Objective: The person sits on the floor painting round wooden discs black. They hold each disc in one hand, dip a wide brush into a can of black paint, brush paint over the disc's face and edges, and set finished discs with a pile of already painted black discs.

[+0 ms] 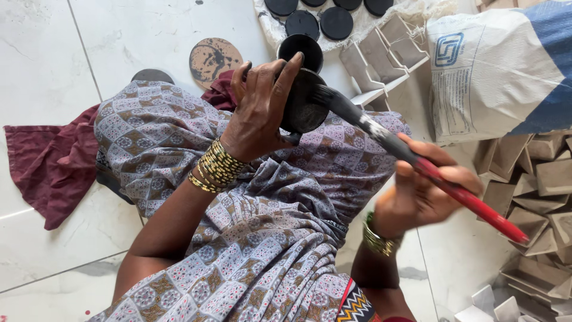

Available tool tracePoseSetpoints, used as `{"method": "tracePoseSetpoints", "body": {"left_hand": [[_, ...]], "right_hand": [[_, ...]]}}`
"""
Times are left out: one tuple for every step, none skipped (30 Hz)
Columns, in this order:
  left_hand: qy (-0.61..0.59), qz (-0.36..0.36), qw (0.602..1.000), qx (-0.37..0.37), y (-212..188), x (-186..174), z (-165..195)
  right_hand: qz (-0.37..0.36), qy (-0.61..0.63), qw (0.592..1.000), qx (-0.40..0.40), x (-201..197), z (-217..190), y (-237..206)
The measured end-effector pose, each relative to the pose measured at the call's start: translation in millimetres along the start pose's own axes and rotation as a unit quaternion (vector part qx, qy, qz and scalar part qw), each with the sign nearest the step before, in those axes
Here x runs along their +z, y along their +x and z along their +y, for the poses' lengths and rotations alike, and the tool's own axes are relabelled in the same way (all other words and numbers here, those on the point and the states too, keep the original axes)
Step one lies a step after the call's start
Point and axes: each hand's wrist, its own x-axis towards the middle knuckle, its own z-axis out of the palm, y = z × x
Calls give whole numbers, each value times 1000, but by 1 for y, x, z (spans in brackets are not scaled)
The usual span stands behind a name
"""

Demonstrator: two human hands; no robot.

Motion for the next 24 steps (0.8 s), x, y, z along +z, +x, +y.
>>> {"method": "tracePoseSetpoints", "body": {"left_hand": [[2, -3, 1000, 0, 1, 0, 0], [4, -6, 1000, 0, 1, 0, 0], [5, -11, 1000, 1, 2, 1, 1], [2, -11, 1000, -1, 2, 1, 2], [-1, -11, 1000, -1, 3, 2, 3], [-4, -11, 1000, -1, 4, 2, 5], [-3, -7, 1000, 2, 4, 2, 7], [0, -2, 1000, 6, 4, 2, 9], [3, 4, 1000, 10, 4, 2, 11], [2, 2, 1000, 9, 4, 1, 11], [3, 0, 1000, 7, 4, 0, 12], [4, -2, 1000, 4, 3, -1, 12], [2, -5, 1000, 1, 3, -2, 11], [0, -9, 1000, -3, 2, -2, 11], [-3, -12, 1000, -7, 1, -2, 10], [-5, -14, 1000, -13, 1, -1, 10], [-6, -17, 1000, -18, 1, 0, 9], [-8, -19, 1000, -24, 0, 1, 8], [-12, -11, 1000, -22, 0, 3, 7], [-15, -3, 1000, -20, 0, 4, 5], [-19, 5, 1000, -18, 1, 6, 3], [-14, 13, 1000, -19, 1, 7, 1], [-9, 21, 1000, -20, 1, 8, -2], [-5, 28, 999, -21, 1, 8, -4]], "right_hand": [[7, 9, 1000, -1, -5, -6, 0], [1, 12, 1000, -2, -7, -8, -2], [-4, 15, 1000, -2, -9, -10, -4], [-23, 12, 1000, -1, -8, -10, -8], [-41, 12, 999, 8, -5, -8, -12], [-58, 12, 998, 17, -2, -6, -15], [-75, 14, 997, 35, 4, -1, -19], [-92, 18, 994, 52, 10, 4, -21], [-84, 27, 995, 51, 13, 7, -21], [-78, 37, 995, 50, 17, 10, -20], [-72, 48, 995, 51, 19, 13, -18], [-59, 43, 997, 40, 21, 14, -15], [-47, 39, 998, 30, 21, 14, -11], [-34, 35, 999, 22, 21, 14, -8], [-20, 32, 999, 15, 20, 13, -4], [-6, 29, 999, 11, 18, 13, -2], [6, 27, 1000, 11, 16, 12, 0], [18, 24, 999, 11, 13, 11, 2], [26, 21, 999, 15, 9, 8, 1], [32, 14, 999, 18, 5, 4, 0], [37, 6, 999, 22, 1, 0, -2], [40, -6, 999, 25, -3, -5, -5], [40, -15, 999, 30, -7, -11, -8], [39, -24, 998, 34, -11, -16, -11]]}}
